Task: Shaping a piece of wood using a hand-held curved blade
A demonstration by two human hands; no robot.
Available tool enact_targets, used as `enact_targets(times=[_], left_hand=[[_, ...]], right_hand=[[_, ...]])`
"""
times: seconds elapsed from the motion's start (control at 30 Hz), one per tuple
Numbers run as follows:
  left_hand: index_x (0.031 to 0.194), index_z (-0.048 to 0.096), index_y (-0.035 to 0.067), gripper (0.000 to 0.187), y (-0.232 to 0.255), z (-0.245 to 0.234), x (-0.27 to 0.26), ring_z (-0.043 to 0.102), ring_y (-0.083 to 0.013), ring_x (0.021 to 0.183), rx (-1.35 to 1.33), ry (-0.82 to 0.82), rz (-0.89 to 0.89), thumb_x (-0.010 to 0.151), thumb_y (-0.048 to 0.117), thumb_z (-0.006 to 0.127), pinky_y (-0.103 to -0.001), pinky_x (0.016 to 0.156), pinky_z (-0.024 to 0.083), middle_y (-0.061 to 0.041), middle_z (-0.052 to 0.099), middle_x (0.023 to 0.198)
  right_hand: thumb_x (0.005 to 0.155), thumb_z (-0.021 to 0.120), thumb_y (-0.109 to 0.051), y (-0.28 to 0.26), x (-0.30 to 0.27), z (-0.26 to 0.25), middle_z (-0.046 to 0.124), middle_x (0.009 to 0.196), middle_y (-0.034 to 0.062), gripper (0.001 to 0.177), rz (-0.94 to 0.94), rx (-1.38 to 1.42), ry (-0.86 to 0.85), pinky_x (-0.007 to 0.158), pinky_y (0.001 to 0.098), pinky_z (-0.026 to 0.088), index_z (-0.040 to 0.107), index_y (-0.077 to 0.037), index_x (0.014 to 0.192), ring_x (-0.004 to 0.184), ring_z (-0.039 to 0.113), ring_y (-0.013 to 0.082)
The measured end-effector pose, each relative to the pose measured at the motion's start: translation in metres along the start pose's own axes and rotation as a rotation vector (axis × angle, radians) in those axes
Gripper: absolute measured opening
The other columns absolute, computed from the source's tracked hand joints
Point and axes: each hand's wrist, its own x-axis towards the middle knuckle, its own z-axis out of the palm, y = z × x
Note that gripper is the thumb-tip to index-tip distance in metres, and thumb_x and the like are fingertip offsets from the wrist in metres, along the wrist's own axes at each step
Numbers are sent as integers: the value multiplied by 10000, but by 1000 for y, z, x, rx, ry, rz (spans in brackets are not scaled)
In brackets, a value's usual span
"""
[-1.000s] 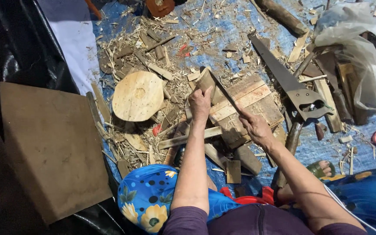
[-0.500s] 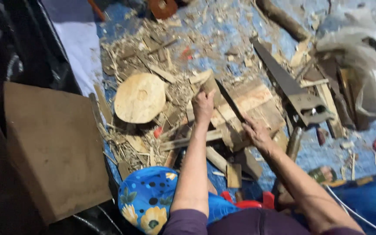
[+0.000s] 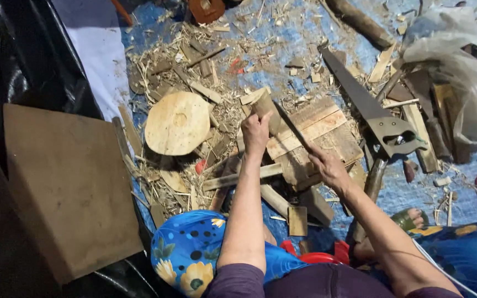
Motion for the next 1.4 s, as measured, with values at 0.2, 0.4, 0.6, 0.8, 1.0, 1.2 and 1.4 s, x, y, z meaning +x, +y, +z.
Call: enact_targets(times=[0.2,0.4,0.6,0.8,1.0,1.2,1.4], left_hand=[[750,679,-78,404,-15,9,6,661,-511,748,-2,27,35,889,295,753,-552,624,501,-295,639,690],[779,676,-86,353,-9,6,1,668,-516,752,-43,19,22,877,242,767,-534,609,512,-305,645,710],[708,665,-65,427,10,-6,10,671,-501,724,17,26,44,894,312,743,-545,624,518,-281,640,669],[710,645,-96,441,38,-16,-10,638,-549,739,12,39,33,910,290,718,-613,629,464,-329,621,680],[693,624,-82,396,10,4,-5,654,-530,705,96,83,17,905,247,683,-591,650,500,-326,604,639],[685,622,-63,443,2,2,7,655,-522,721,61,118,39,906,311,708,-572,626,498,-311,611,653],[694,639,-19,421,7,5,9,680,-474,746,50,73,5,912,338,689,-526,640,525,-273,629,677]], right_hand=[[960,230,-719,130,34,31,529,1487,230,837,-307,-76,-70,999,652,460,455,-174,1555,1222,535,562],[1051,525,-345,-13,9,-1,666,670,147,459,-21,29,56,773,495,535,566,-254,1500,766,695,367],[1035,529,-348,28,13,7,722,1178,267,486,12,-20,8,977,566,514,549,-235,1507,1151,639,495],[1056,525,-384,-2,-5,5,733,761,171,498,104,32,21,800,517,537,523,-250,1535,877,719,392],[982,423,-552,18,-1,5,609,1419,225,670,-131,70,-12,1016,616,456,519,-173,1526,1254,553,512],[1064,513,-385,36,16,13,726,1092,307,473,3,-198,22,947,616,506,567,-153,1472,1081,665,513],[1032,504,-376,-8,11,-5,740,1113,238,489,17,-60,33,864,583,541,545,-247,1502,1063,650,509]])
